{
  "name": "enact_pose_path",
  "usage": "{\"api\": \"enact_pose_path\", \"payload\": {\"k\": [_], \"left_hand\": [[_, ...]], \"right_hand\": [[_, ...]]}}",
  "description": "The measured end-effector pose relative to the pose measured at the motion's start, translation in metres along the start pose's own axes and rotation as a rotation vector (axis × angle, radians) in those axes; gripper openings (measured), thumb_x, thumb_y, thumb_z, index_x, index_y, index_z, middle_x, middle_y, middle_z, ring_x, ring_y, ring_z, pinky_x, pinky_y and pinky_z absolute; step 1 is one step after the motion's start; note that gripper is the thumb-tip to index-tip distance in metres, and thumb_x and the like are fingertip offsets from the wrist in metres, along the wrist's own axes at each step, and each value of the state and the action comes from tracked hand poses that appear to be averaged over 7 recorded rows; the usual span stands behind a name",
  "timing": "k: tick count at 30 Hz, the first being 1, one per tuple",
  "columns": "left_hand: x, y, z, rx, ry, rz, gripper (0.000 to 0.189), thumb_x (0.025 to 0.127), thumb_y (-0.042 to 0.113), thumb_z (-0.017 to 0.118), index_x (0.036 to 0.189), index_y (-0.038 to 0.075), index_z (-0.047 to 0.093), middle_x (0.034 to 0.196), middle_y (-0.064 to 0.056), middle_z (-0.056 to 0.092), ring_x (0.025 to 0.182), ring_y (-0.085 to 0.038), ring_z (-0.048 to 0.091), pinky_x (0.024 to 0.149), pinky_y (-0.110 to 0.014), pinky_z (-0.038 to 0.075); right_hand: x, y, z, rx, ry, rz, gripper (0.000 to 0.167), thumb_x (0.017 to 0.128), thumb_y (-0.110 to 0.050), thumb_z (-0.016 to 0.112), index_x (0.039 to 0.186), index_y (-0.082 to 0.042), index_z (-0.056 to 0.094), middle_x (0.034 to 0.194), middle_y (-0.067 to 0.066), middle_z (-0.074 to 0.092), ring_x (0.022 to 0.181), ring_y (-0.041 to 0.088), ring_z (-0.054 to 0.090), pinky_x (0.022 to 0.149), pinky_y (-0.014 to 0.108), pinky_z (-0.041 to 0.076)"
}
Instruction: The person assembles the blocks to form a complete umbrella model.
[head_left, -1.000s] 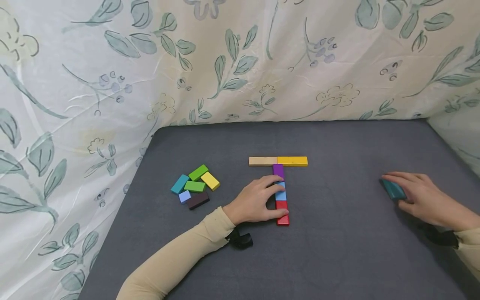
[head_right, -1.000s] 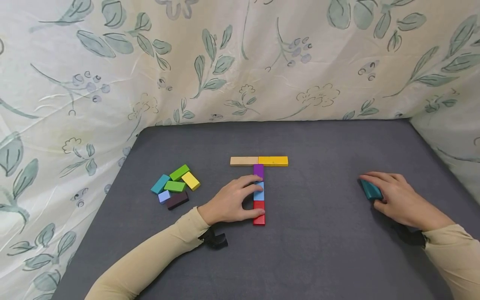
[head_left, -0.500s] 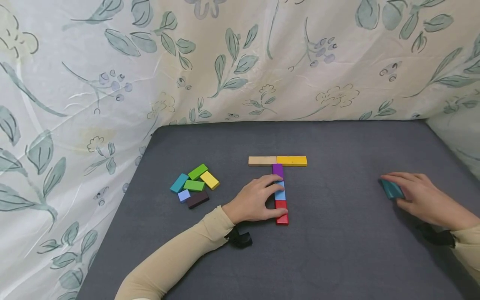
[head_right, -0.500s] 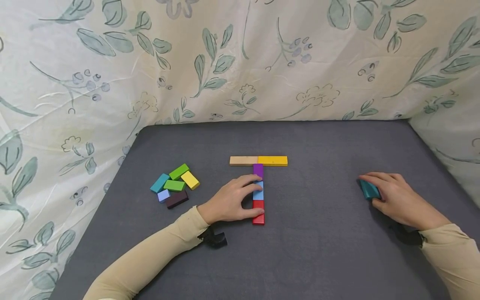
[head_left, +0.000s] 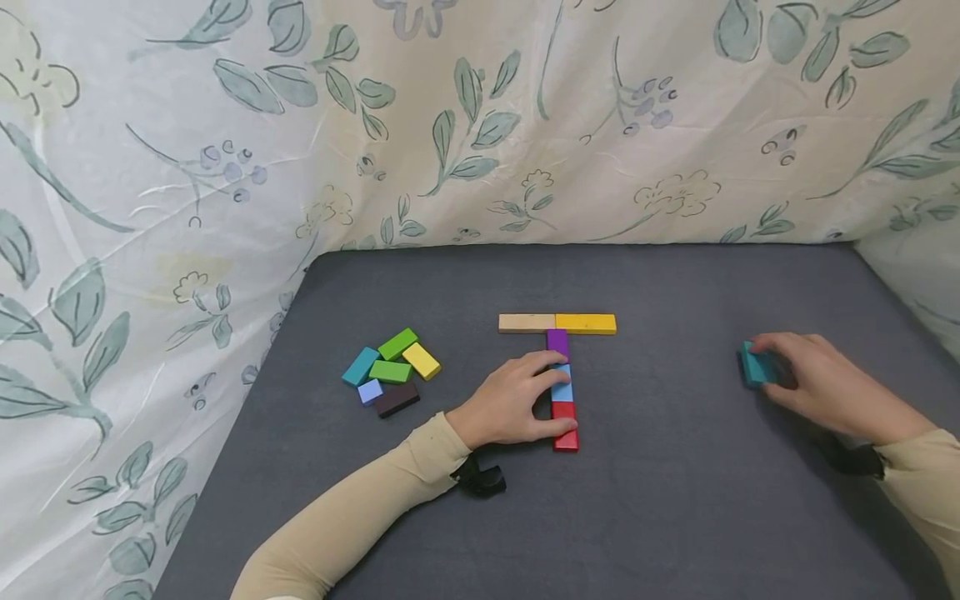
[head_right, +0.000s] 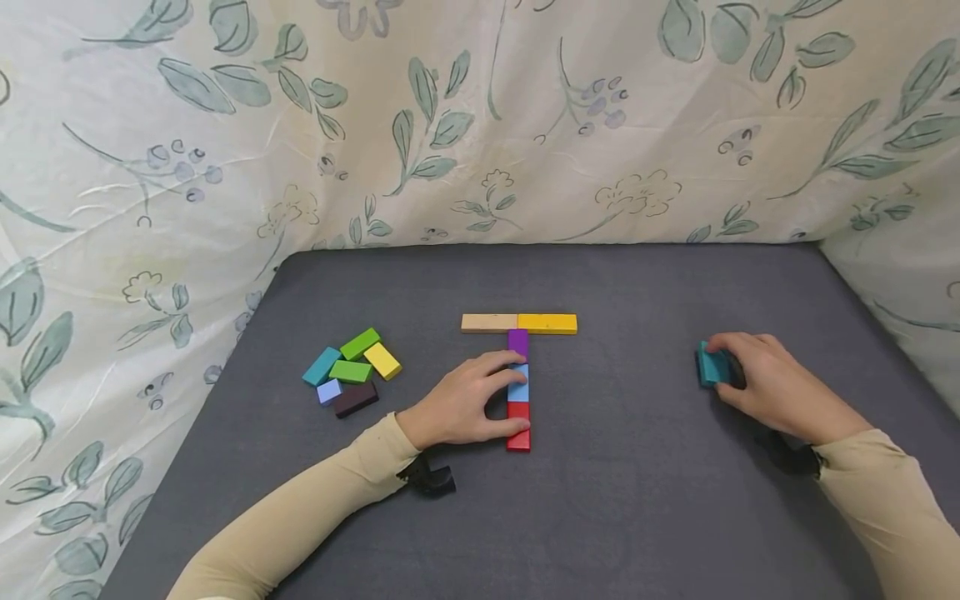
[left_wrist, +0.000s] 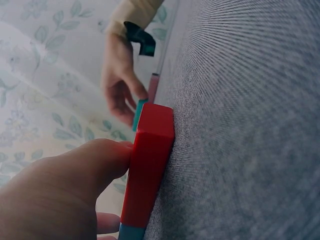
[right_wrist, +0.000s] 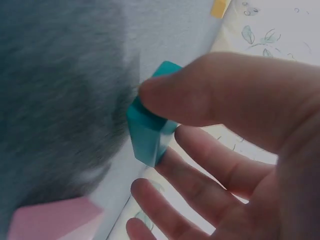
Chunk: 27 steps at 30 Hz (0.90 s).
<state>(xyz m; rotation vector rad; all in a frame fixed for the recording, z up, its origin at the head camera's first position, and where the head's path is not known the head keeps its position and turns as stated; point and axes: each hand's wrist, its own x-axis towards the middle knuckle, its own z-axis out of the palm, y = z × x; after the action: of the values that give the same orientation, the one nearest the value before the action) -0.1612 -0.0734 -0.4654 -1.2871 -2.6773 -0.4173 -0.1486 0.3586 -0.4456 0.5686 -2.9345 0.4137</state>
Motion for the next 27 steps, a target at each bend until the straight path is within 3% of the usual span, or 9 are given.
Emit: {"api": "enact_pose_path", "payload": {"k": [14,27], "left_hand": [[-0.001,0.002,-0.002,0.013,0.001,0.000,0.061,0.091,0.060,0.071,0.134,0.017,0.068,0.153,-0.003,0.052,0.139,-0.018,0.052,0.112,-0.038,0.049],[0.000,0.003,-0.004,0.015,0.004,0.003,0.060,0.091,0.060,0.071,0.134,0.017,0.068,0.152,-0.003,0.052,0.139,-0.018,0.052,0.113,-0.037,0.048]], "right_hand": [[0.039,-0.034,-0.004,0.081,-0.057,0.008,0.050,0.087,-0.006,0.079,0.131,0.005,0.058,0.136,0.032,0.058,0.122,0.050,0.059,0.094,0.065,0.051],[0.082,-0.048,0.005,0.128,-0.097,0.000,0.046,0.090,-0.011,0.079,0.132,0.003,0.063,0.139,0.030,0.058,0.127,0.049,0.055,0.103,0.068,0.046]]}}
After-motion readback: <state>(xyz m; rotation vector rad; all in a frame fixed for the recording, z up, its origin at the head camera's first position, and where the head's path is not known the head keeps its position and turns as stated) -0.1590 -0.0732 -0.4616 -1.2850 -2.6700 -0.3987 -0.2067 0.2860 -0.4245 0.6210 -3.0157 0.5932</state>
